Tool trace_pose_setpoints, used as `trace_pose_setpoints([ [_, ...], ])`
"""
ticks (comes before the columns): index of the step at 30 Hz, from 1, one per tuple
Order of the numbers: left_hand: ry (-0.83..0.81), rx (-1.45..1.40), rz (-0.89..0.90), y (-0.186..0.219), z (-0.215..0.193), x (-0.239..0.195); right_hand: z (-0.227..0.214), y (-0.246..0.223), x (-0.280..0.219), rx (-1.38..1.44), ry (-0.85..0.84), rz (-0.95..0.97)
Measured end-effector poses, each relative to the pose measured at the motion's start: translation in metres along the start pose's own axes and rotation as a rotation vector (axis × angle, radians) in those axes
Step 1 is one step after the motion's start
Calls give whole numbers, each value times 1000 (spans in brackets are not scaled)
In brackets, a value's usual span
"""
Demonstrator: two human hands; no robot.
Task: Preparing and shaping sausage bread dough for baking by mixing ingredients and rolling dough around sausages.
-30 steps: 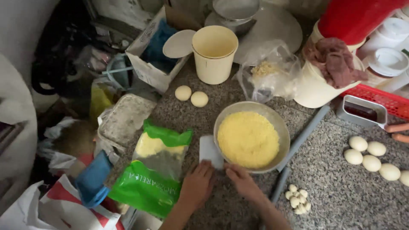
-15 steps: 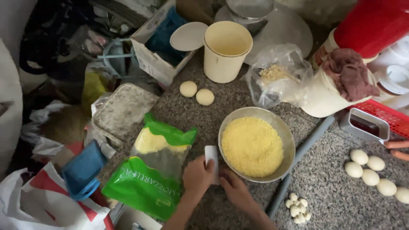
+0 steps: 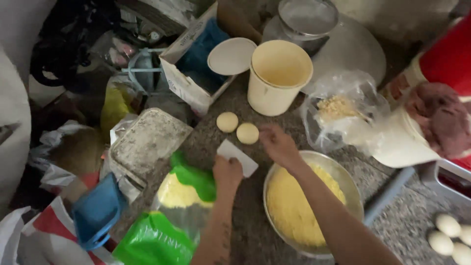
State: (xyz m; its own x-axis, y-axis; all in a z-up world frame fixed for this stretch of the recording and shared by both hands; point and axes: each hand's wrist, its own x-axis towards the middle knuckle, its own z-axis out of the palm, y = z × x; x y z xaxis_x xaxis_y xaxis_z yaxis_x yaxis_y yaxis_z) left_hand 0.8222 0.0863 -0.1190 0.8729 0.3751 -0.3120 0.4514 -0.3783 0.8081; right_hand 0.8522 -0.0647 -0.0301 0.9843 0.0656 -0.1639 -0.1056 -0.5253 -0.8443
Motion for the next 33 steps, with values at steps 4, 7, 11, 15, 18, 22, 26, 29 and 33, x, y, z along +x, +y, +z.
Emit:
trace_pose_setpoints([
  [4, -30, -175, -244, 13, 13, -9, 26, 33, 61, -228, -188, -61],
  [7, 10, -131, -344, -32, 60, 28, 48, 54, 91, -441, -171, -189],
  [11, -5, -335, -375, 1, 80, 27, 54, 39, 96, -591, -190, -105],
  [15, -246, -245, -285, 7, 62, 63, 46, 84, 122, -627, -102, -253],
  [18, -448, -74, -98, 1, 53, 74, 32, 97, 133, -177, -130, 105],
  [22, -413, 494, 42, 35, 15, 55, -7, 69, 91, 107, -125, 380],
  [26, 86, 461, 629, 95, -15, -26, -33, -1, 17, 373, 19, 462],
  [29, -323, -262, 543, 115, -9, -76, -33, -11, -24, 627, 168, 509],
  [33, -382, -496, 430, 102, 12, -103, -66, -39, -110, 709, -9, 382],
])
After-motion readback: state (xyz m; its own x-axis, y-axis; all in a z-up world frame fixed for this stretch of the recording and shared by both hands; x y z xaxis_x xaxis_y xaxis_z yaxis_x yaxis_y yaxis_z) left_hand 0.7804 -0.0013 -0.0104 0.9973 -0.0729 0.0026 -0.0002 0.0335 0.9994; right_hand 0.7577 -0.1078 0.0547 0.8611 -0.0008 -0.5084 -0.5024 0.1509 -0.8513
